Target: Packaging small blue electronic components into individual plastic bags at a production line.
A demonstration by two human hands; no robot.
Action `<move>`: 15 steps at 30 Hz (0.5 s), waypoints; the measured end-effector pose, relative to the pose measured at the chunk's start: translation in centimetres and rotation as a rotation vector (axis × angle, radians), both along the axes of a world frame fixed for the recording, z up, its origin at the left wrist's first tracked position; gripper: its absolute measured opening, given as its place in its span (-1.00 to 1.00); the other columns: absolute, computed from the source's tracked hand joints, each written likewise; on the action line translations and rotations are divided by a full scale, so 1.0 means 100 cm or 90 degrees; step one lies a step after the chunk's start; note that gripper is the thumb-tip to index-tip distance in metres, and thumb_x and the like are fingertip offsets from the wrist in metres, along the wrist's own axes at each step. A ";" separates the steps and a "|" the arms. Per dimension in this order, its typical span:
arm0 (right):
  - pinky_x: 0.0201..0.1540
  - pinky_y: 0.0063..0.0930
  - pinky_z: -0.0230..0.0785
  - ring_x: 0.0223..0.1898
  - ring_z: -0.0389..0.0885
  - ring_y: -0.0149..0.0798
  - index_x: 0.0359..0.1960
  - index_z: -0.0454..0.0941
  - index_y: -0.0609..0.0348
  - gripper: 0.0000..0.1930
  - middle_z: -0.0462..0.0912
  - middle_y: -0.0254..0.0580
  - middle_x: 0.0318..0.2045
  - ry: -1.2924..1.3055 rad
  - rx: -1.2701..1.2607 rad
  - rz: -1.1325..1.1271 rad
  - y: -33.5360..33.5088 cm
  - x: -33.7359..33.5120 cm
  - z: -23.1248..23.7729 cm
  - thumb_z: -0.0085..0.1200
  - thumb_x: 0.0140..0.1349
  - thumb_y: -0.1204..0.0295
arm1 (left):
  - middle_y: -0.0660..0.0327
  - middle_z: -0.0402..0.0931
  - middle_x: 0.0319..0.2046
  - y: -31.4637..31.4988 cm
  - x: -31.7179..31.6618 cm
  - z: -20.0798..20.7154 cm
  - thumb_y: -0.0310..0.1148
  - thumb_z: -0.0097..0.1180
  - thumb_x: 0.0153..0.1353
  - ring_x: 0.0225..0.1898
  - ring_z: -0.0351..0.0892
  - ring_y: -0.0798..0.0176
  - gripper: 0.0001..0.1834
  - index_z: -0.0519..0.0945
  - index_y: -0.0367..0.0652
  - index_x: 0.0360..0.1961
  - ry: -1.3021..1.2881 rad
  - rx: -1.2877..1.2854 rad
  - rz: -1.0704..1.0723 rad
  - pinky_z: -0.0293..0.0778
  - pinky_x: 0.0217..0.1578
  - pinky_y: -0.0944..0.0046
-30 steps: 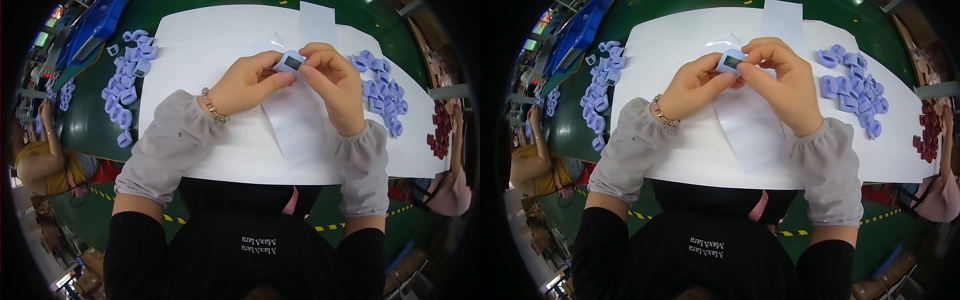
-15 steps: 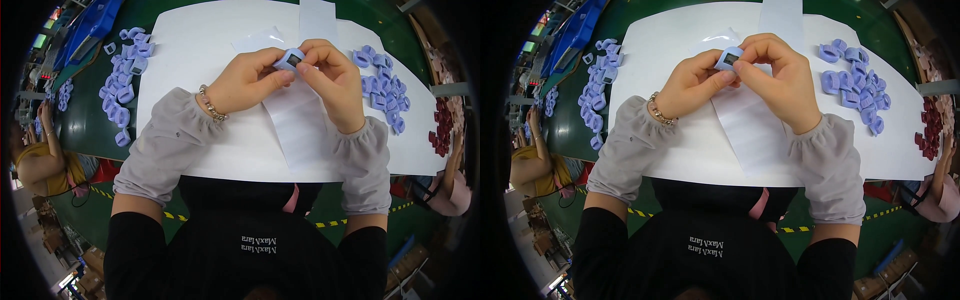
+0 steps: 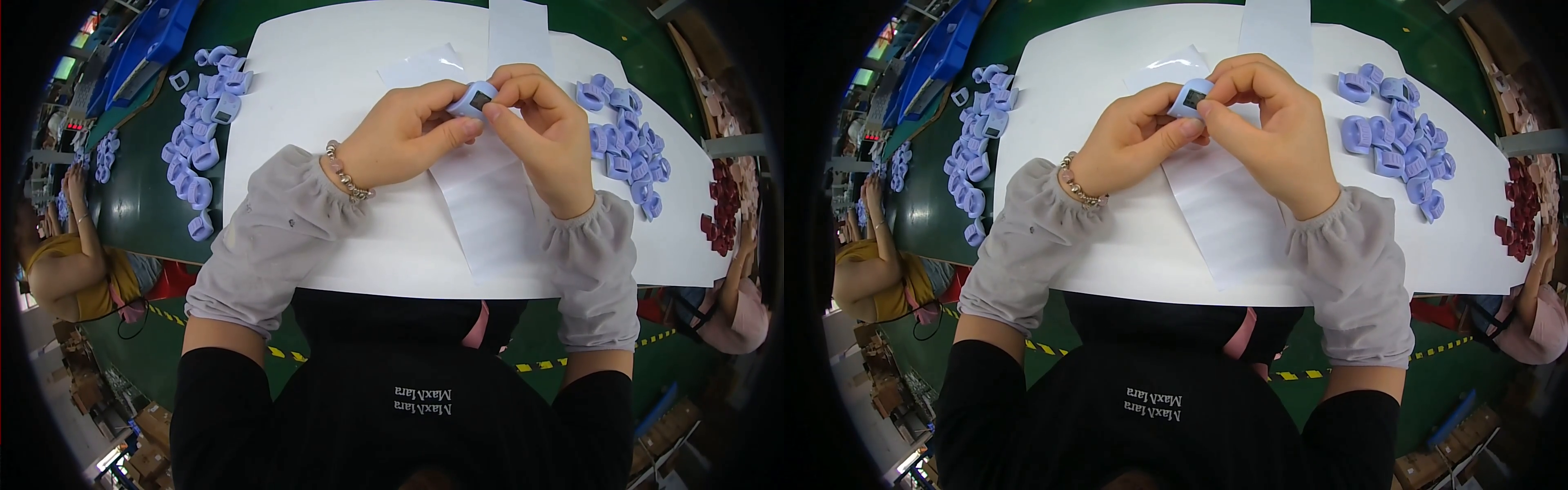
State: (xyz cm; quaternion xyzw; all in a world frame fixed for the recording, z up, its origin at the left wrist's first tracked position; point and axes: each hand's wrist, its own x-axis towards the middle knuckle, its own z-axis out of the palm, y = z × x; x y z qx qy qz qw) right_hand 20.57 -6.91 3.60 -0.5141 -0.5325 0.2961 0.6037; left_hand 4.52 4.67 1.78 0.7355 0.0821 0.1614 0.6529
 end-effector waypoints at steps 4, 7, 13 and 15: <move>-0.09 -0.58 0.28 -0.19 0.42 -0.45 -0.29 0.48 0.30 -0.88 0.47 -0.29 -0.20 -0.030 -0.013 -0.032 0.000 -0.001 0.001 0.11 0.14 0.61 | 0.21 0.50 -0.16 0.001 0.001 -0.002 -0.45 0.02 0.33 -0.15 0.52 0.38 -0.66 0.40 -0.36 0.09 -0.013 0.005 -0.005 0.48 -0.06 0.36; -0.15 -0.63 0.29 -0.23 0.42 -0.49 -0.16 0.51 0.31 -0.79 0.49 -0.32 -0.24 -0.026 -0.099 -0.047 -0.003 -0.002 0.010 0.12 0.16 0.57 | 0.20 0.51 -0.17 0.000 0.002 0.004 -0.44 0.03 0.33 -0.15 0.52 0.39 -0.67 0.41 -0.35 0.07 0.015 0.021 -0.029 0.49 -0.07 0.37; -0.26 -0.67 0.29 -0.36 0.37 -0.52 -0.08 0.57 0.28 -0.73 0.53 -0.38 -0.36 0.065 -0.150 0.004 0.001 -0.009 0.015 0.15 0.18 0.48 | 0.17 0.59 -0.26 -0.001 0.000 -0.002 -0.40 0.13 0.25 -0.28 0.58 0.37 -0.67 0.47 -0.28 0.01 -0.048 0.044 0.012 0.49 -0.22 0.37; -0.26 -0.65 0.29 -0.39 0.38 -0.51 -0.13 0.59 0.26 -0.76 0.55 -0.39 -0.37 0.032 -0.136 0.026 -0.002 -0.005 0.017 0.16 0.17 0.47 | 0.13 0.60 -0.25 -0.003 0.002 0.003 -0.40 0.14 0.22 -0.28 0.61 0.33 -0.67 0.47 -0.28 -0.02 -0.031 0.102 0.033 0.50 -0.22 0.35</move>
